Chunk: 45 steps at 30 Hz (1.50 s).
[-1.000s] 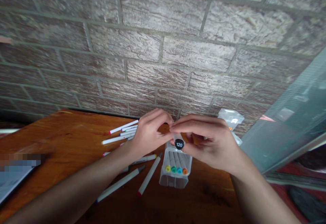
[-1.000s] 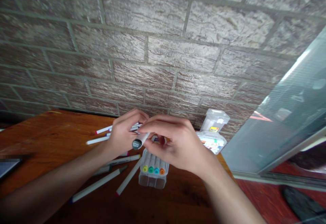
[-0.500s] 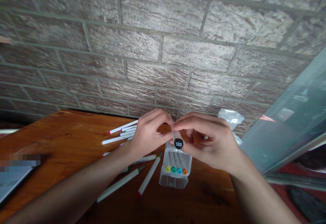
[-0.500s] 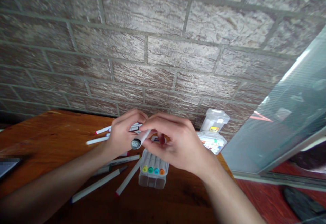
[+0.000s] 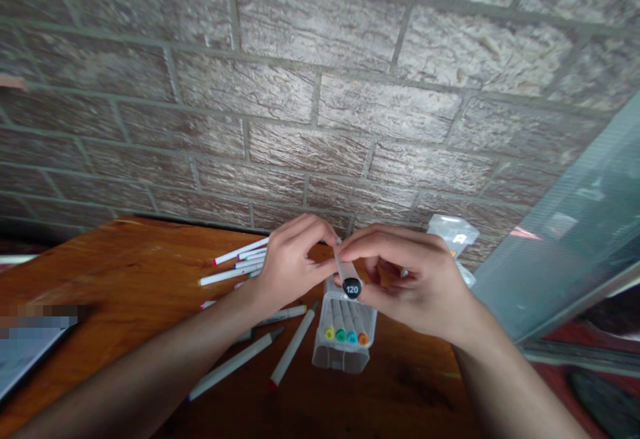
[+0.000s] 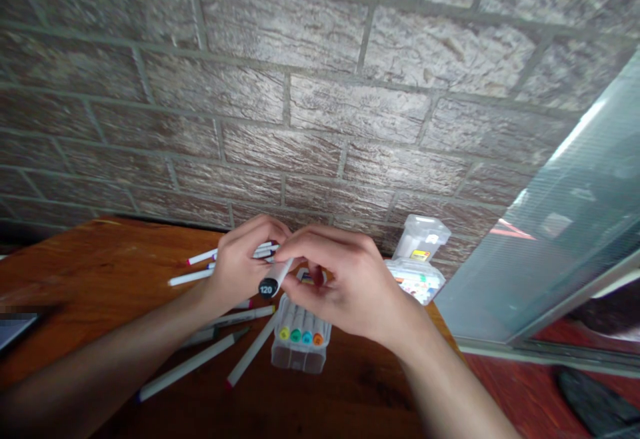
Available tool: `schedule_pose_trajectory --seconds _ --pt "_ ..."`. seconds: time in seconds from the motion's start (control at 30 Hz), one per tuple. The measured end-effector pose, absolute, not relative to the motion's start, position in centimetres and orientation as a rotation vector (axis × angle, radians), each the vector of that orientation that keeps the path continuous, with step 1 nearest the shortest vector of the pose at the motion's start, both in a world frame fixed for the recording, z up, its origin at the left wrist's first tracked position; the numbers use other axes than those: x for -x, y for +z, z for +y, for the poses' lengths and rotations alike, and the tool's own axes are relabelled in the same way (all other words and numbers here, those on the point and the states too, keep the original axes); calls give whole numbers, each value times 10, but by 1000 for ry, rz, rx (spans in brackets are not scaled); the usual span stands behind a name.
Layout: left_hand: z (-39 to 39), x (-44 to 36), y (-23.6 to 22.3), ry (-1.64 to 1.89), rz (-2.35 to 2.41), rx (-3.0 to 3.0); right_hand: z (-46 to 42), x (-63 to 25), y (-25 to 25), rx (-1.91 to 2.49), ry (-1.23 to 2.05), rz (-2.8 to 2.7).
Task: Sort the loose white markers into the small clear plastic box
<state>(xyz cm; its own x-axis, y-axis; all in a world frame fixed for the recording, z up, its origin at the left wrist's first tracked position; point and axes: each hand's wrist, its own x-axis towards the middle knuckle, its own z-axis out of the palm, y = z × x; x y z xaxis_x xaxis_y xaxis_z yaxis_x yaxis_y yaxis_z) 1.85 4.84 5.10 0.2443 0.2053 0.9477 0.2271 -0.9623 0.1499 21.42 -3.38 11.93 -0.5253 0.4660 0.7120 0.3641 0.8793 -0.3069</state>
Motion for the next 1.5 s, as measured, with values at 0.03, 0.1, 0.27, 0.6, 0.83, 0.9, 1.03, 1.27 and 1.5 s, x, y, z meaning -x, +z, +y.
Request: schedule_pose_trajectory --seconds 0.03,0.1,0.27,0.6,0.83,0.9,1.03,1.27,1.5 --pt "49 -19 51 -1876 -431 2458 -34 -214 119 595 156 -2179" --pt "50 -19 51 -1886 -442 2450 -34 -215 119 591 168 -2180" --pt "51 -18 52 -1893 -462 2435 -35 -216 119 606 155 -2187" --pt "50 -17 54 -1870 -493 2413 -38 -218 123 584 105 -2154" --pt "45 -17 59 -1836 -519 2381 -32 -235 123 814 74 -1919" --pt "45 -17 60 -1837 -506 2383 -24 -244 125 848 186 -1776" --pt "46 -16 60 -1864 -497 2403 -2 -260 128 832 420 -1538" --pt "34 -17 65 -1956 -466 2405 36 -269 111 929 975 -1288" --pt "21 -16 71 -1983 -423 2413 50 -250 88 1019 1322 -1305"
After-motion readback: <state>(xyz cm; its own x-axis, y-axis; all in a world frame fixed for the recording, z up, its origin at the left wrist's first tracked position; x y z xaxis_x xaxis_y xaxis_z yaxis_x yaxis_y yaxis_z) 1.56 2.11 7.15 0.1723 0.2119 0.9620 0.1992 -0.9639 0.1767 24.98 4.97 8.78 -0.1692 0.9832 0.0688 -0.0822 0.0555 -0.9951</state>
